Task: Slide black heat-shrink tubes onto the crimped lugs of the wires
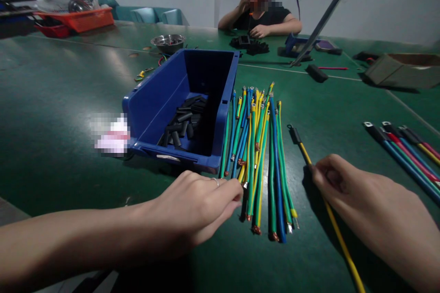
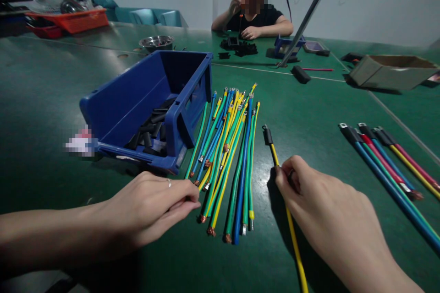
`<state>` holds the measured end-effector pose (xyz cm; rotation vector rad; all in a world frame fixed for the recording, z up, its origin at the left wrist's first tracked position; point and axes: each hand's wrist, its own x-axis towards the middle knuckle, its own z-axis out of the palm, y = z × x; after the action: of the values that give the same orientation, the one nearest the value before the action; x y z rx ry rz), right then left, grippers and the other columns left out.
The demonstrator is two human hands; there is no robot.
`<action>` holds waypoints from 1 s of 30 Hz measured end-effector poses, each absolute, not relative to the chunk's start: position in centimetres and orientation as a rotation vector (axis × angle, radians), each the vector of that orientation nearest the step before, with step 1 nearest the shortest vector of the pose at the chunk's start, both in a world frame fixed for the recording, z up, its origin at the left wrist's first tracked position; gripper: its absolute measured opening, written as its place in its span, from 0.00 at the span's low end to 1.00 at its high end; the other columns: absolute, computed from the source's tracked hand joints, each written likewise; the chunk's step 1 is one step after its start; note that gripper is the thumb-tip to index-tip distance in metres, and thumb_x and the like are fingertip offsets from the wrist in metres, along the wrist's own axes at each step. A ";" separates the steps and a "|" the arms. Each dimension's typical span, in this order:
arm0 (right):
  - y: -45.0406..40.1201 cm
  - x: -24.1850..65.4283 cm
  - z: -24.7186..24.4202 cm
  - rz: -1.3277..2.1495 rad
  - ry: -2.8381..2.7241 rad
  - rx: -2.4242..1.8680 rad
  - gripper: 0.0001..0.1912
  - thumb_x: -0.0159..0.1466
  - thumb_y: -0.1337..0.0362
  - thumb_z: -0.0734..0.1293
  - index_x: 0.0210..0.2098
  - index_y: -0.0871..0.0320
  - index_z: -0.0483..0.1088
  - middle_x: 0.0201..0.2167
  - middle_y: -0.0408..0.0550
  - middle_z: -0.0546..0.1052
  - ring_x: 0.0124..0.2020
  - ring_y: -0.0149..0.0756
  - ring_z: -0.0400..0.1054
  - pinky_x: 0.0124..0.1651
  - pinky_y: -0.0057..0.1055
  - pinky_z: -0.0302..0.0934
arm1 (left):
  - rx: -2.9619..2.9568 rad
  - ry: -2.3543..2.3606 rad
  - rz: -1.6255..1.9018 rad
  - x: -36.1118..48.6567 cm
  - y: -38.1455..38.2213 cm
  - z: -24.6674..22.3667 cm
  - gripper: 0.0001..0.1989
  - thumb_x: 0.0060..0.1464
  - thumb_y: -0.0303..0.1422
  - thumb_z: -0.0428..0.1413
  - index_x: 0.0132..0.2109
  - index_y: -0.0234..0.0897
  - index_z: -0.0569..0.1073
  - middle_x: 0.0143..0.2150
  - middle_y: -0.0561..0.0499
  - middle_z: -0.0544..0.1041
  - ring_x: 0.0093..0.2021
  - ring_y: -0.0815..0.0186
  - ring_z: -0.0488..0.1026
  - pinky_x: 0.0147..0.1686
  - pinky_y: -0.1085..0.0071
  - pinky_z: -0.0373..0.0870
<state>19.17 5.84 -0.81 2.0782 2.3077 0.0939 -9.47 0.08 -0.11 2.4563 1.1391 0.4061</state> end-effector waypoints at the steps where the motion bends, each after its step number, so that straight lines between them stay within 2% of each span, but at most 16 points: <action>1: 5.8 19.1 -0.7 0.007 2.255 2.078 0.24 0.56 0.40 0.46 0.33 0.45 0.63 0.24 0.42 0.75 0.27 0.46 0.73 0.23 0.35 0.55 | 2.430 1.128 0.395 -9.5 0.2 0.0 0.06 0.66 0.28 0.46 0.41 0.35 0.68 0.31 0.54 0.74 0.28 0.68 0.72 0.26 0.73 0.61; 4: 5.9 18.7 -0.2 -0.068 2.182 2.056 0.23 0.56 0.41 0.45 0.33 0.46 0.61 0.28 0.44 0.76 0.29 0.50 0.74 0.25 0.37 0.55 | 2.365 1.139 0.344 -9.5 0.3 0.3 0.05 0.66 0.29 0.47 0.41 0.35 0.67 0.31 0.54 0.73 0.28 0.68 0.71 0.27 0.73 0.60; 12: 5.5 18.7 -0.7 0.226 2.264 1.948 0.19 0.60 0.46 0.43 0.30 0.49 0.56 0.26 0.46 0.76 0.21 0.48 0.71 0.19 0.33 0.46 | 2.477 1.304 0.232 -9.0 -0.2 0.2 0.08 0.65 0.36 0.51 0.37 0.38 0.65 0.30 0.54 0.73 0.27 0.62 0.71 0.25 0.69 0.53; 16: 5.5 18.9 -0.8 0.208 2.318 1.920 0.18 0.61 0.47 0.44 0.29 0.49 0.55 0.22 0.45 0.73 0.18 0.46 0.69 0.18 0.31 0.44 | 2.506 1.373 0.171 -8.9 -0.2 0.0 0.08 0.66 0.36 0.48 0.37 0.40 0.64 0.31 0.54 0.74 0.26 0.60 0.71 0.24 0.69 0.49; 21: 5.5 19.4 -1.1 0.267 2.456 1.870 0.16 0.61 0.48 0.46 0.29 0.50 0.54 0.22 0.44 0.73 0.17 0.45 0.69 0.17 0.31 0.44 | 2.568 1.381 0.126 -8.8 -0.3 0.1 0.09 0.67 0.35 0.47 0.36 0.40 0.63 0.30 0.54 0.74 0.25 0.59 0.71 0.23 0.69 0.46; 30: 5.4 19.0 -0.9 0.266 2.528 1.858 0.18 0.61 0.47 0.43 0.28 0.50 0.53 0.19 0.45 0.72 0.16 0.45 0.69 0.17 0.30 0.45 | 2.662 1.413 -0.042 -8.2 -0.5 0.4 0.11 0.66 0.31 0.42 0.35 0.38 0.65 0.26 0.51 0.74 0.22 0.59 0.71 0.22 0.68 0.45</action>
<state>19.03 5.42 -0.86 1.8576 2.5278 0.2665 -8.24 -0.53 0.36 2.6622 1.4133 -0.0424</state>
